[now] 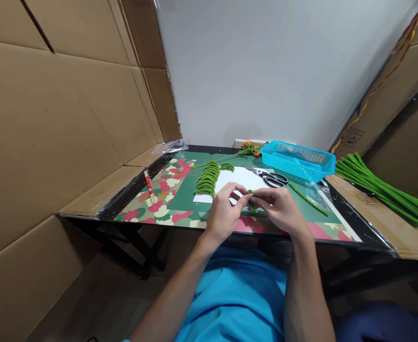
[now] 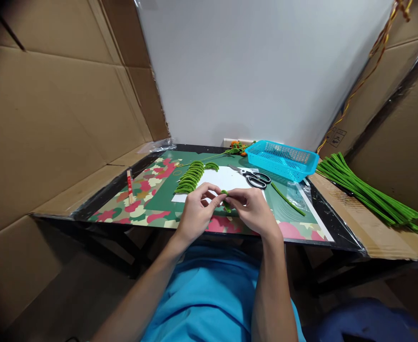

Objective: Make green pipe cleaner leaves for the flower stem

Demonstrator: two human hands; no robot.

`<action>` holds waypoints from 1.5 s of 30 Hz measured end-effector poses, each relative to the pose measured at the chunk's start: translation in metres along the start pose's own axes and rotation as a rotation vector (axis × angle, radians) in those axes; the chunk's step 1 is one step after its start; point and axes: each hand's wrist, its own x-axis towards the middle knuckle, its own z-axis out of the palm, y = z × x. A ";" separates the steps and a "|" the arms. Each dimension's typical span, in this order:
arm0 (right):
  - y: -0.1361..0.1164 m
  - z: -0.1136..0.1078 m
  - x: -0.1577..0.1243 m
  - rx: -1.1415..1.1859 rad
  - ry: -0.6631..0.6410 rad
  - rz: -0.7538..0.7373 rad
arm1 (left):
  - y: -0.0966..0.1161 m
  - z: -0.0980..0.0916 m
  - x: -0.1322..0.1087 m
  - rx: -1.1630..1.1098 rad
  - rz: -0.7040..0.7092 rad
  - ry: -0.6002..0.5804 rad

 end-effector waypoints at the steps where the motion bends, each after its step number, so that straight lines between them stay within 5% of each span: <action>1: 0.001 0.000 0.000 0.009 0.003 -0.001 | -0.001 0.000 0.000 -0.001 -0.022 0.006; 16: 0.000 0.003 0.003 0.066 0.032 0.014 | 0.000 0.002 -0.002 -0.040 -0.043 -0.007; 29: 0.003 0.003 0.005 -0.078 0.045 0.003 | 0.000 0.002 -0.002 0.212 0.036 -0.035; 45: 0.001 -0.003 0.007 -0.145 0.062 0.014 | 0.003 -0.001 0.001 0.076 -0.018 -0.019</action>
